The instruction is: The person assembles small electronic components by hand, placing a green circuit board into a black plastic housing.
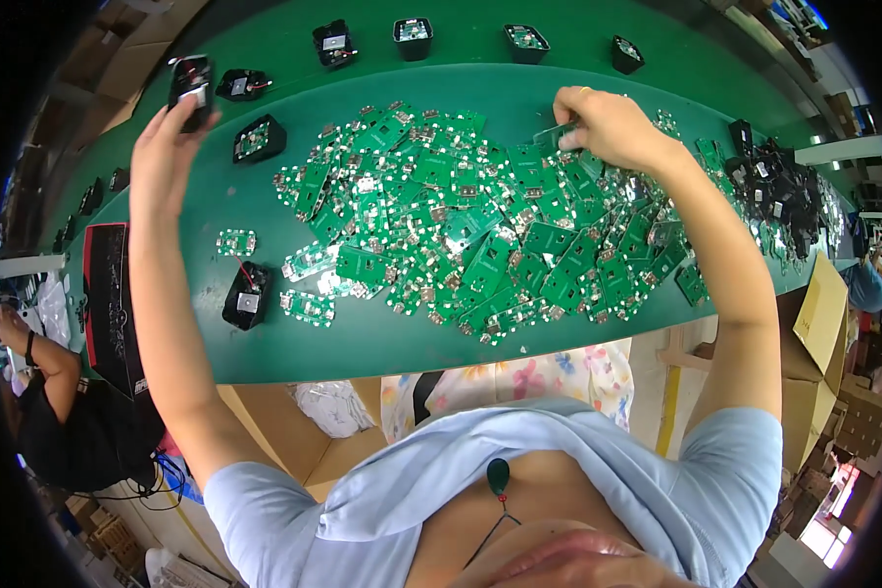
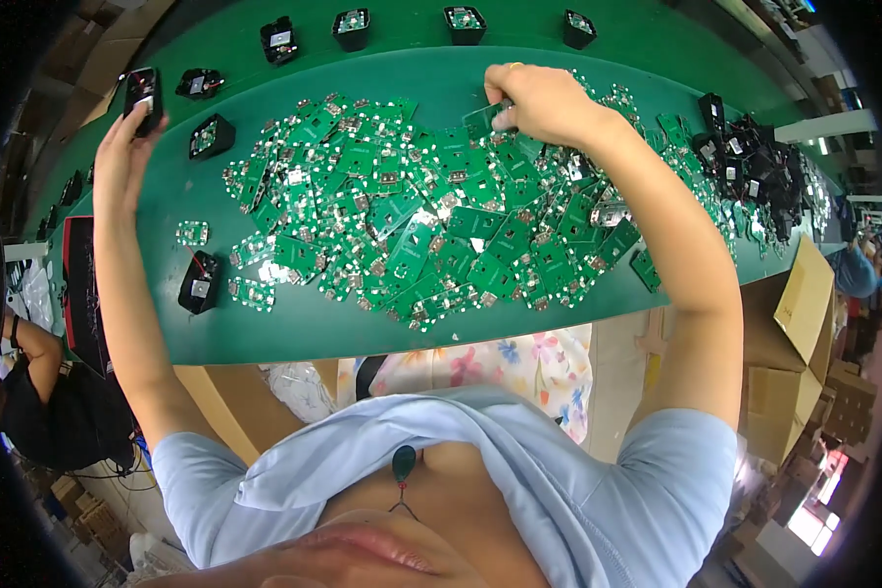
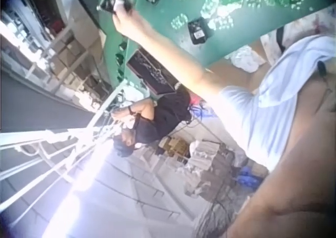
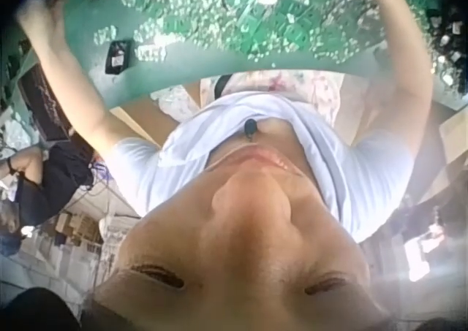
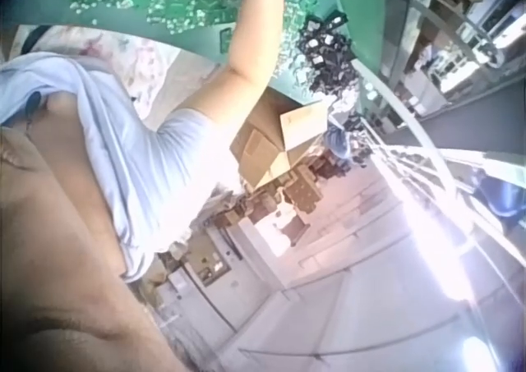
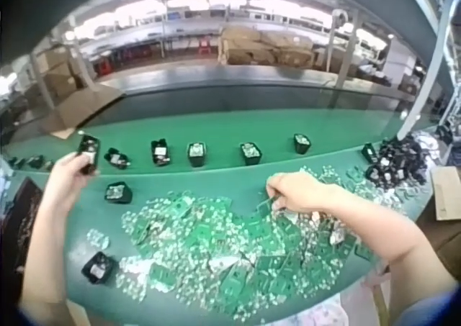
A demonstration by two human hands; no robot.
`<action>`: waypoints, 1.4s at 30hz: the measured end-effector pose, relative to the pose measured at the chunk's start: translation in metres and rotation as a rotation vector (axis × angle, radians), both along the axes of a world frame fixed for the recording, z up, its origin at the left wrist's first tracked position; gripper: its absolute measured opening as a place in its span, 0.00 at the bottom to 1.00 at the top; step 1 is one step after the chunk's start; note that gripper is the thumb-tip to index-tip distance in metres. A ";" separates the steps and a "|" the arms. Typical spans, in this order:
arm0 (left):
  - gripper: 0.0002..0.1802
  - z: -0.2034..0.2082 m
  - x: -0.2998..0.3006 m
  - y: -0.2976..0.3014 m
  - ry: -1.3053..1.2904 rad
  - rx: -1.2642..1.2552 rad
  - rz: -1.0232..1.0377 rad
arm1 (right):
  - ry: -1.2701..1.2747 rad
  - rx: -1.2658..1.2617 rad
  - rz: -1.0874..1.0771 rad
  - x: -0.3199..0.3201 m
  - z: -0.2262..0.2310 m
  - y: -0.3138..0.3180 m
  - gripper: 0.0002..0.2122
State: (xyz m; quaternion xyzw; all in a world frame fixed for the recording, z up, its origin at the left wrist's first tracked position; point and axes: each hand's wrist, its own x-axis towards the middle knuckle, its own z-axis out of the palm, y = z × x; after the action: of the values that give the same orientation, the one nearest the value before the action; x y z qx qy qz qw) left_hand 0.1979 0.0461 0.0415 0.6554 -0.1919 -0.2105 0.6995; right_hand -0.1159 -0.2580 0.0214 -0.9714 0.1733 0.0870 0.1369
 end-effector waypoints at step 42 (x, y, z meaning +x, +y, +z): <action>0.12 -0.038 -0.190 -0.052 0.225 -0.140 -0.496 | -1.104 0.646 -0.076 -0.016 0.012 0.144 0.12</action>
State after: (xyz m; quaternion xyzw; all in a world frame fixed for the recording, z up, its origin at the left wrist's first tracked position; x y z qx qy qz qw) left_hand 0.0075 -0.0054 0.0032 0.5109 -0.2818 -0.4329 0.6871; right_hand -0.1321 -0.1140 0.0332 -0.7763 0.0766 -0.3831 0.4947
